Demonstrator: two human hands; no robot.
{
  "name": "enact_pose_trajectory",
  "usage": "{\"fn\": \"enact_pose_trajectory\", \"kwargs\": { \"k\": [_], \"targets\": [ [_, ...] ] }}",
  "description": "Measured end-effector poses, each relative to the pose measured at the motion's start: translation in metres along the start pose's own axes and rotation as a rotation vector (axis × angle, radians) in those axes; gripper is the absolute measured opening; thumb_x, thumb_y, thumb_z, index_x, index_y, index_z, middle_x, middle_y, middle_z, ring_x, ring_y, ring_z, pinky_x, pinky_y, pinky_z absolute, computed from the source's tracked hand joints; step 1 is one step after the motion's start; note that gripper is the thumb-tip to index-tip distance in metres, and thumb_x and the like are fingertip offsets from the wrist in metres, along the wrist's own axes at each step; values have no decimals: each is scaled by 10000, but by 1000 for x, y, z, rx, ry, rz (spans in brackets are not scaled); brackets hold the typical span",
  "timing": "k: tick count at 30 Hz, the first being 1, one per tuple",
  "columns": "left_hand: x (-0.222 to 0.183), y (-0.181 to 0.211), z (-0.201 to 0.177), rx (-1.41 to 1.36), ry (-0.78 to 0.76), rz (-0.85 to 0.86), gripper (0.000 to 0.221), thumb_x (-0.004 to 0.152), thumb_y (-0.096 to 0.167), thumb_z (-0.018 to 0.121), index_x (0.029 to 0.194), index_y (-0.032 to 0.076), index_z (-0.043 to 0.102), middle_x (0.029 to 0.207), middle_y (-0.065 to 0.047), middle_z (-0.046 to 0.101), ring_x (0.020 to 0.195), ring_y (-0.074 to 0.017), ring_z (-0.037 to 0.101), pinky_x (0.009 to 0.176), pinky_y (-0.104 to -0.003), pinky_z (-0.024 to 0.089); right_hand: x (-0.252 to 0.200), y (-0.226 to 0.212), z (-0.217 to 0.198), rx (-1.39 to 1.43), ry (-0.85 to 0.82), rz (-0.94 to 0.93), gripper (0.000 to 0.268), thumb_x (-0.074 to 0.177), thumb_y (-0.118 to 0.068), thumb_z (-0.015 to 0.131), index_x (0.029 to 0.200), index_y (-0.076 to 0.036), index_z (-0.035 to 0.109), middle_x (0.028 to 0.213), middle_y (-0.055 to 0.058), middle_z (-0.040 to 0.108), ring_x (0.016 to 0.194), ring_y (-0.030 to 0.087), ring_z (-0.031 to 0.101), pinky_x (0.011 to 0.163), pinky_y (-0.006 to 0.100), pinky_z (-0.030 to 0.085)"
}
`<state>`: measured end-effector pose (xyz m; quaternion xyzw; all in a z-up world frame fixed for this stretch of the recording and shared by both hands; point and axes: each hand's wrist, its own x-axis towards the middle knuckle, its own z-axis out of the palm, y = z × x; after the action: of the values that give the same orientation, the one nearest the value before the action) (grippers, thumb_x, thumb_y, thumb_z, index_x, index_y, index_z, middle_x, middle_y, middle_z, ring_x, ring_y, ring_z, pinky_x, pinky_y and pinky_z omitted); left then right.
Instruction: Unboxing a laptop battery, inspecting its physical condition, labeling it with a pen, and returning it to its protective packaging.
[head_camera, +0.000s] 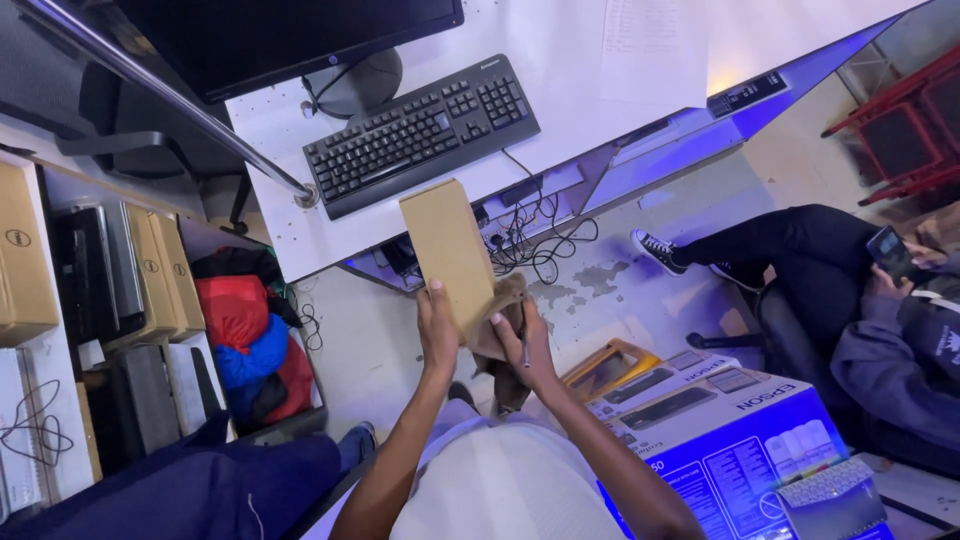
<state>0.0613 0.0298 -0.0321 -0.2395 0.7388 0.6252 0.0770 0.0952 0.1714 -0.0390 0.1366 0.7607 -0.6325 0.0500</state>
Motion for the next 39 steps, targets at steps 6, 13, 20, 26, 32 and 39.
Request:
{"fn": "enact_pose_trajectory", "kwargs": {
  "k": [6,13,20,26,32,39],
  "targets": [
    [-16,30,28,-461,-48,-62,692,1006,650,408,1382,71,457,1330,-186,551,1297,-307,518,1113,-469,385,22,16,-8,105,131,-188,326,957,-292,700,1168,-53,628,1092,199,707,1099,313,672,949,480,515],
    [16,64,19,-1260,-375,-259,965,814,850,471,1422,106,565,1419,-206,594,1304,-352,585,1121,-504,451,30,4,-24,54,54,-225,467,1021,-327,445,1237,27,660,1098,314,718,1112,483,662,974,571,488],
    [-23,102,28,-1148,-73,-294,912,811,846,441,1512,264,477,1593,-62,444,1448,-276,439,1234,-444,332,21,49,-24,-344,338,-589,279,1044,-269,495,804,-131,531,667,110,537,663,337,627,656,400,514],
    [4,56,22,-1147,-72,-266,823,867,813,454,1499,287,498,1570,-27,468,1417,-257,478,1207,-419,380,9,34,-25,-382,189,-982,172,883,-244,732,827,-94,668,764,52,611,836,310,664,954,450,553],
    [25,26,20,-1099,-37,-220,839,872,816,423,1495,260,494,1544,-40,500,1386,-252,506,1182,-404,416,-1,-8,-10,-430,92,-1116,270,979,-297,595,952,-34,649,881,136,648,1016,406,671,778,462,544],
    [87,-28,31,-832,-75,-514,1096,532,1052,446,1090,148,711,637,-193,597,516,-319,655,418,-297,520,6,-48,28,-517,166,-1201,75,920,-140,659,937,-67,672,890,112,675,868,358,665,670,395,507]
  ]
}}
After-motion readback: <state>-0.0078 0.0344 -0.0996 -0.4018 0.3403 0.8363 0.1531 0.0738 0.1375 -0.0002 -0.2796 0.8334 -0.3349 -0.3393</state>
